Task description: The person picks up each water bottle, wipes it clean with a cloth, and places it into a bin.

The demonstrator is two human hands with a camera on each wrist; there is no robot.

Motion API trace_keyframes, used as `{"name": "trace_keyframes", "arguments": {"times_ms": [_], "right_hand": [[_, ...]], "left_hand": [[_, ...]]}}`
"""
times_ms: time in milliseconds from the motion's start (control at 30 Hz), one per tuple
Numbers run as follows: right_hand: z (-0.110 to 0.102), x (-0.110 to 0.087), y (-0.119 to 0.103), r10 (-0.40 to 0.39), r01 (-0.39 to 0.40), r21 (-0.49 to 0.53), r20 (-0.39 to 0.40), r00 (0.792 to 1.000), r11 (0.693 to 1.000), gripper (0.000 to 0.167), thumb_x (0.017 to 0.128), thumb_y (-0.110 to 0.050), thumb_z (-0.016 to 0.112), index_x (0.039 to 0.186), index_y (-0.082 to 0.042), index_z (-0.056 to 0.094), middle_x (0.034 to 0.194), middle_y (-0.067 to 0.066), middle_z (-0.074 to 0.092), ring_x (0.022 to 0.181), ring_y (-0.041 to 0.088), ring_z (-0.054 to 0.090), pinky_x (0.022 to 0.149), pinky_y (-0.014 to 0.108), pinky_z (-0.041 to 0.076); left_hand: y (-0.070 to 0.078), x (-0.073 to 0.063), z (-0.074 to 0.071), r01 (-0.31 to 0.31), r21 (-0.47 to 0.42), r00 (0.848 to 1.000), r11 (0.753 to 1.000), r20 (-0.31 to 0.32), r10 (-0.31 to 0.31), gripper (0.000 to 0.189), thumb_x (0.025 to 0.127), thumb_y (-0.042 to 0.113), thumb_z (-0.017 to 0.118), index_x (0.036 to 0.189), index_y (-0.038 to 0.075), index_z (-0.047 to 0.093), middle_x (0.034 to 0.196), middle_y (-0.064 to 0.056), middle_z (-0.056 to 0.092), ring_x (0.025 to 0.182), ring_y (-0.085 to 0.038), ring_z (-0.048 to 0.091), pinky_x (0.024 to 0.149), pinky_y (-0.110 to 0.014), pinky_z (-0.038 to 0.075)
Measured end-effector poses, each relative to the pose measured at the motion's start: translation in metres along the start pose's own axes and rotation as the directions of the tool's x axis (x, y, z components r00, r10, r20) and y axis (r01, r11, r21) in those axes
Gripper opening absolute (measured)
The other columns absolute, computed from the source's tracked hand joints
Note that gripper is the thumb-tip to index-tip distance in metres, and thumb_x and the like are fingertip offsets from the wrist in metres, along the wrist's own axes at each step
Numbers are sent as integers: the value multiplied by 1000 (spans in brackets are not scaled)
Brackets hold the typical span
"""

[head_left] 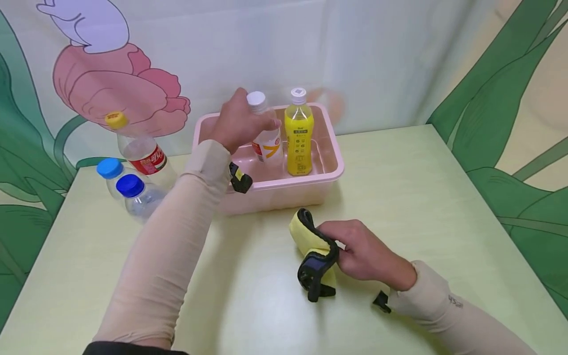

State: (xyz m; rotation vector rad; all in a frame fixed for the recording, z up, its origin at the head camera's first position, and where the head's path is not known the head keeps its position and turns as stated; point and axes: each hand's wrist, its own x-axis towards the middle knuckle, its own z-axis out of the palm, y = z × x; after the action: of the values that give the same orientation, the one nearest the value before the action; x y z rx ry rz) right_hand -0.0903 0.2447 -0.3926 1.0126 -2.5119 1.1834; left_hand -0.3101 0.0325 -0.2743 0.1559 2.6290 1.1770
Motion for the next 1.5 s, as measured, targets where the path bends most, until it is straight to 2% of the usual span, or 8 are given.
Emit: {"name": "trace_keyframes", "arguments": {"times_ms": [200, 433, 700, 867, 1033, 1233, 1367, 1500], "right_hand": [[1, -2, 0, -6, 6, -16, 10, 1000, 1000, 28, 85, 14, 66, 98, -10, 70, 88, -4, 73, 78, 4, 59, 72, 24, 56], [1, -4, 3, 1, 0, -23, 17, 1000, 1000, 31, 84, 15, 64, 101, -10, 71, 92, -3, 75, 82, 4, 63, 75, 26, 59], [1, -6, 3, -10, 11, -20, 20, 1000, 1000, 31, 85, 15, 63, 101, -10, 70, 92, -3, 74, 81, 4, 61, 75, 25, 58], [0, -6, 1, -10, 11, -25, 29, 1000, 1000, 31, 85, 15, 62, 101, -10, 70, 92, -4, 73, 81, 4, 61, 75, 25, 58], [-2, -6, 1, -10, 11, -30, 33, 999, 999, 31, 85, 15, 62, 102, -10, 70, 92, -4, 74, 81, 5, 61, 75, 25, 58], [-7, 0, 6, -40, 41, -30, 24, 999, 999, 32, 83, 15, 65, 102, -10, 71, 93, -4, 74, 82, 5, 63, 75, 27, 59], [-13, 2, 11, -58, 58, -47, 0, 998, 997, 35, 82, 17, 64, 102, -10, 71, 92, -3, 74, 81, 5, 63, 75, 27, 59], [-20, 1, 15, -39, 37, -75, -23, 999, 997, 37, 80, 18, 63, 101, -11, 71, 92, -5, 74, 81, 4, 63, 75, 27, 59]], "left_hand": [[-3, 10, 3, 42, 30, 997, 999, 64, -44, 76, 90, 28, 82, 149, 16, 36, 141, -6, 52, 129, -28, 56, 111, -48, 54], [-4, 15, 5, 104, 17, 983, 994, 150, -105, 74, 89, 22, 83, 148, 17, 39, 141, -6, 53, 125, -30, 57, 98, -43, 60], [-4, 12, 3, 168, -21, 967, 985, 199, -161, 83, 90, 20, 83, 153, 17, 31, 150, -7, 48, 133, -32, 54, 109, -51, 54], [-3, 11, 3, 163, 26, 968, 986, 187, -165, 82, 89, 23, 84, 152, 17, 33, 149, -6, 49, 130, -30, 52, 111, -51, 52], [4, 8, 2, 120, 70, 975, 990, 181, -131, 89, 89, 22, 83, 159, 18, 28, 156, -7, 47, 137, -31, 51, 115, -50, 50], [20, -12, -19, 39, 117, 992, 992, 118, -53, 99, 94, 28, 77, 169, 26, 11, 173, -5, 28, 153, -31, 40, 121, -51, 45], [37, -36, -32, -34, 159, 998, 987, 66, 24, 98, 95, 35, 76, 169, 29, 12, 174, -2, 25, 157, -29, 35, 124, -51, 41], [44, -66, -43, -121, 223, 993, 967, 27, 118, 91, 95, 44, 71, 168, 29, 18, 173, 2, 29, 157, -27, 36, 123, -55, 40]]}}
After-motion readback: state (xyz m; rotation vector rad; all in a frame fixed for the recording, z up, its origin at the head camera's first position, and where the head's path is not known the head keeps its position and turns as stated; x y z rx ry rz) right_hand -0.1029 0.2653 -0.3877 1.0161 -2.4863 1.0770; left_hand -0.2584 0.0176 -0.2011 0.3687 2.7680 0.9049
